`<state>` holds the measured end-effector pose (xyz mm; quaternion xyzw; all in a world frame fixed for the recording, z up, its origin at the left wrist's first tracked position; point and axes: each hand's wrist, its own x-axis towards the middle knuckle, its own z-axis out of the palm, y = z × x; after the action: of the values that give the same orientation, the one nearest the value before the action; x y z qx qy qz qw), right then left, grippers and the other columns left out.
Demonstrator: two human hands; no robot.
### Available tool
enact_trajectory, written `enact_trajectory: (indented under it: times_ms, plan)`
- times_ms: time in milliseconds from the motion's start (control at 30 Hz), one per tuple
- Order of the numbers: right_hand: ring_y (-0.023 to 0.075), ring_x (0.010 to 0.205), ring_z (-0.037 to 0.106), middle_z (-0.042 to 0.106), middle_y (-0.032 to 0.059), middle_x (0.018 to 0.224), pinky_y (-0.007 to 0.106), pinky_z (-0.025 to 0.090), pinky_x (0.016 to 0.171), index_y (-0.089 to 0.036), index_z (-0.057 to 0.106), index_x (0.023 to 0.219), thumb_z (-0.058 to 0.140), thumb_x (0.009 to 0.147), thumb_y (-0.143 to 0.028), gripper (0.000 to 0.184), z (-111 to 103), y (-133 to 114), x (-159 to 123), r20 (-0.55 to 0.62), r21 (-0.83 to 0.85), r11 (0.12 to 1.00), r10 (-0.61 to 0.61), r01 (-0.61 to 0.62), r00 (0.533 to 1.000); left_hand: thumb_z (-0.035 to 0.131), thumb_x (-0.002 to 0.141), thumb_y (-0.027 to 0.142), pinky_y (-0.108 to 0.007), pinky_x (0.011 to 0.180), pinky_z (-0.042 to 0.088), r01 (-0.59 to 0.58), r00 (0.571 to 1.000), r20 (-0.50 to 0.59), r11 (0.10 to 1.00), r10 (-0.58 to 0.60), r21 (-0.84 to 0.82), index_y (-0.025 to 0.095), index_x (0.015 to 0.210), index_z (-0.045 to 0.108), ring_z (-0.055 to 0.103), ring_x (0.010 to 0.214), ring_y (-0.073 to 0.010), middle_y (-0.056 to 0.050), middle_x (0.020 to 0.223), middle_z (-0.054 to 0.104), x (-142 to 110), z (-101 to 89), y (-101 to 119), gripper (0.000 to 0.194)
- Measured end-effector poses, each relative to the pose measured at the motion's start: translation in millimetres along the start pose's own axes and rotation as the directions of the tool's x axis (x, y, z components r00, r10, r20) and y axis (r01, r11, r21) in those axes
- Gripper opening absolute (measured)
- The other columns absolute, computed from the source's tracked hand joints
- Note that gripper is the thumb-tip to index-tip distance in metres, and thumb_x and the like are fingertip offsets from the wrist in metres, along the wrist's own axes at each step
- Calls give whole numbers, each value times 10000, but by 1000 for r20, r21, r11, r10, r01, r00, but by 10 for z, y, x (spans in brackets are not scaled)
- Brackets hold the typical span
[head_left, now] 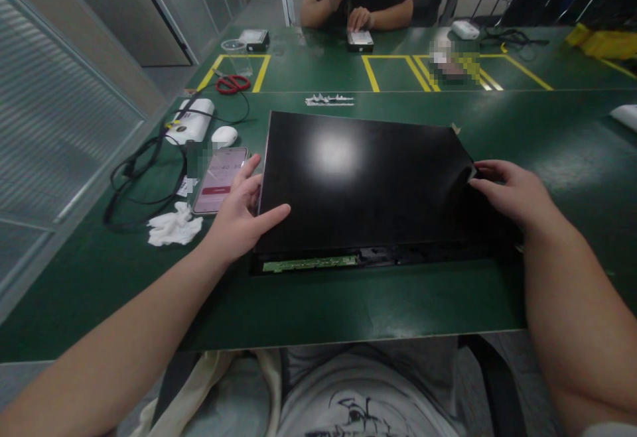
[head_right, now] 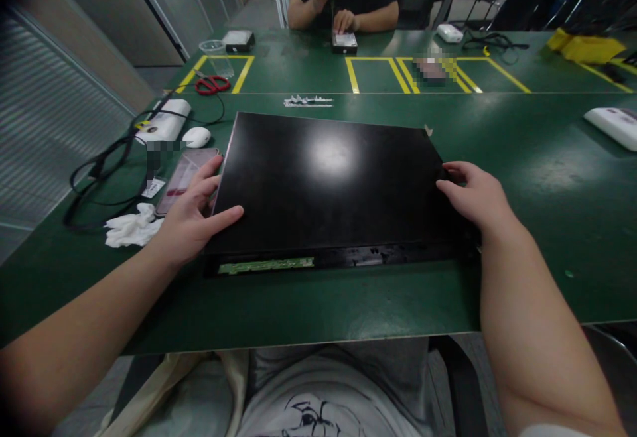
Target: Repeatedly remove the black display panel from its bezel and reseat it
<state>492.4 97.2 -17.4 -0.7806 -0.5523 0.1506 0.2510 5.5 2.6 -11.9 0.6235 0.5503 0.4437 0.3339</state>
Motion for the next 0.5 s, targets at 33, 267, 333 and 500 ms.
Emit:
enact_trajectory:
  times_ms: [33, 267, 333, 500]
  plan:
    - [291, 1159, 729, 800, 103, 1217, 522, 511, 1146, -239, 785, 1246, 758, 771, -338, 487, 5, -8, -1, -4, 7, 1000, 10, -10, 1000, 943, 784, 563, -682, 1263, 433, -19, 1000, 4, 1000, 19, 16, 210, 1238, 780, 264, 1673, -537, -158, 1845, 258, 2, -4, 4, 598]
    - [263, 1024, 743, 805, 68, 1066, 483, 565, 1059, -229, 811, 1115, 765, 800, -321, 331, 2, -125, -77, -42, 206, 967, 164, -153, 986, 937, 806, 593, -578, 1319, 380, -173, 985, -8, 982, 174, 76, 148, 1370, 712, 119, 1726, -476, -241, 1843, 210, -3, -14, -16, 753]
    - [252, 952, 733, 800, 50, 987, 478, 580, 1000, -233, 826, 1069, 770, 789, -323, 299, -4, -151, -104, -59, 274, 944, 205, -182, 977, 943, 801, 595, -592, 1298, 408, -217, 974, -37, 971, 221, 95, 155, 1391, 713, 128, 1724, -478, -245, 1837, 240, -7, -17, -46, 771]
    - [243, 962, 722, 785, 47, 943, 444, 586, 956, -215, 826, 953, 819, 681, -283, 280, -4, -152, -113, -121, 436, 890, 206, -135, 971, 968, 788, 548, -594, 1329, 351, -247, 966, -77, 969, 249, 26, 181, 1354, 746, 285, 1690, -446, -230, 1784, 381, 2, -7, -89, 710]
